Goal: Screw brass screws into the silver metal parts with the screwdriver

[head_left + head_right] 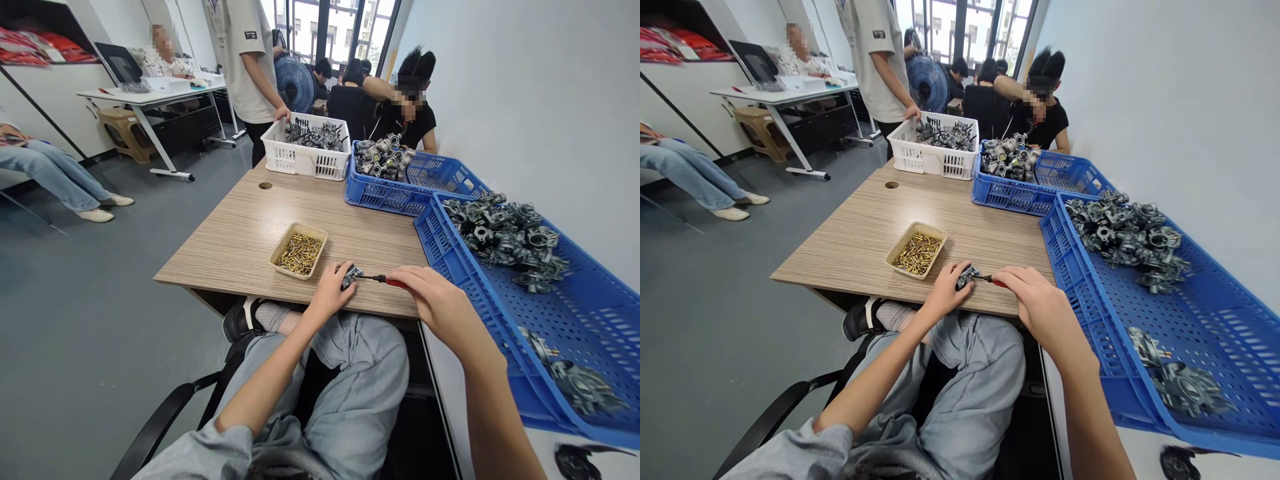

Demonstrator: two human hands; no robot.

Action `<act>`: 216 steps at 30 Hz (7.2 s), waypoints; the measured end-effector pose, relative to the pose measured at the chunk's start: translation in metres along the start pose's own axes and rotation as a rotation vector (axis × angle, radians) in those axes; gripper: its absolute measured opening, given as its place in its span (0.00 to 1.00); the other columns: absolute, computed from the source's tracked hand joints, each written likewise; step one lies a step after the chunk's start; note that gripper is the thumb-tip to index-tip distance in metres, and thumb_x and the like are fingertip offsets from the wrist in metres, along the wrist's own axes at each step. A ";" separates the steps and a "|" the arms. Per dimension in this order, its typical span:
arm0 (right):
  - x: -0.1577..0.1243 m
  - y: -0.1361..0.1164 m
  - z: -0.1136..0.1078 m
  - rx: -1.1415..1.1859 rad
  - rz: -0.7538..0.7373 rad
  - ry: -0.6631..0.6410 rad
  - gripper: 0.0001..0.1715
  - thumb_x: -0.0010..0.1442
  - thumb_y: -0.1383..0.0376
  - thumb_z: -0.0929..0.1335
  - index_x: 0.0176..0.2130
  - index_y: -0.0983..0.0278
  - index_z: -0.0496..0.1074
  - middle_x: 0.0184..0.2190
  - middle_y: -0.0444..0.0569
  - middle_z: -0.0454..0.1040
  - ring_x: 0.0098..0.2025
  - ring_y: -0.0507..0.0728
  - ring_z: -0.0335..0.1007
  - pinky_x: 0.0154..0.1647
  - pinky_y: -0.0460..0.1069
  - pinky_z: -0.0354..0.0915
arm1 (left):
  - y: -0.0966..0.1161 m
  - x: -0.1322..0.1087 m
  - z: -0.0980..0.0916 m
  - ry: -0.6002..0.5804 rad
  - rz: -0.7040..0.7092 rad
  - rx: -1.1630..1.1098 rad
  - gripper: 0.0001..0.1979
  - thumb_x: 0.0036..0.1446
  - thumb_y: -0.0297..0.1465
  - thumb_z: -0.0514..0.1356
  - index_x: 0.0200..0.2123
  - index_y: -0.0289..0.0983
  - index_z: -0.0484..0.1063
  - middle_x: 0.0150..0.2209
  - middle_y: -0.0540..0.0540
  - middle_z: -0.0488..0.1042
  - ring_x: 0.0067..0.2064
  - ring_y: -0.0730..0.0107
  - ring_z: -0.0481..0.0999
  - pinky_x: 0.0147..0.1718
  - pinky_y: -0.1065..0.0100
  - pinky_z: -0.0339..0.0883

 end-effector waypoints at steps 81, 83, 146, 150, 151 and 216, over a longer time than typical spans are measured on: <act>-0.001 0.032 0.008 -0.038 0.337 0.041 0.16 0.71 0.53 0.68 0.53 0.53 0.80 0.40 0.47 0.84 0.33 0.59 0.78 0.37 0.52 0.70 | -0.008 0.001 0.000 0.155 -0.090 -0.044 0.20 0.74 0.38 0.59 0.65 0.42 0.69 0.57 0.39 0.77 0.58 0.52 0.76 0.61 0.51 0.71; -0.001 0.032 0.008 -0.063 0.345 0.039 0.16 0.71 0.52 0.68 0.52 0.53 0.81 0.38 0.47 0.84 0.33 0.59 0.78 0.36 0.52 0.68 | -0.008 0.001 -0.001 0.148 -0.090 -0.043 0.20 0.74 0.38 0.59 0.65 0.42 0.70 0.56 0.39 0.77 0.57 0.52 0.77 0.60 0.52 0.71; 0.010 0.039 0.032 0.088 0.364 0.124 0.13 0.75 0.54 0.64 0.41 0.57 0.69 0.34 0.48 0.78 0.37 0.62 0.73 0.42 0.53 0.62 | -0.008 0.002 -0.003 0.126 -0.088 -0.028 0.16 0.74 0.37 0.59 0.61 0.42 0.72 0.53 0.41 0.77 0.54 0.53 0.76 0.58 0.54 0.71; 0.011 0.030 0.030 -0.012 0.176 0.115 0.10 0.75 0.58 0.63 0.43 0.58 0.70 0.40 0.52 0.77 0.43 0.64 0.70 0.46 0.55 0.64 | -0.008 0.003 -0.003 0.121 -0.088 -0.027 0.16 0.74 0.37 0.59 0.61 0.42 0.72 0.53 0.41 0.77 0.55 0.53 0.76 0.58 0.54 0.71; 0.012 0.028 0.029 -0.021 0.138 0.109 0.09 0.76 0.59 0.63 0.44 0.58 0.71 0.41 0.53 0.77 0.45 0.65 0.69 0.47 0.56 0.64 | -0.008 0.003 -0.003 0.120 -0.090 -0.027 0.16 0.74 0.38 0.59 0.61 0.42 0.72 0.53 0.41 0.77 0.55 0.53 0.76 0.58 0.54 0.71; 0.009 0.005 0.025 -0.249 0.469 0.028 0.18 0.74 0.46 0.64 0.43 0.57 0.70 0.25 0.46 0.79 0.27 0.62 0.76 0.28 0.50 0.45 | -0.006 0.001 -0.002 0.154 -0.085 -0.109 0.18 0.73 0.35 0.60 0.64 0.46 0.73 0.57 0.41 0.74 0.59 0.55 0.76 0.63 0.53 0.71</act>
Point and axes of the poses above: each hand's wrist, its own x-axis towards the middle knuckle, its own z-axis out of the palm, y = z × x, the point moved 3 cm from there along x, towards the middle knuckle
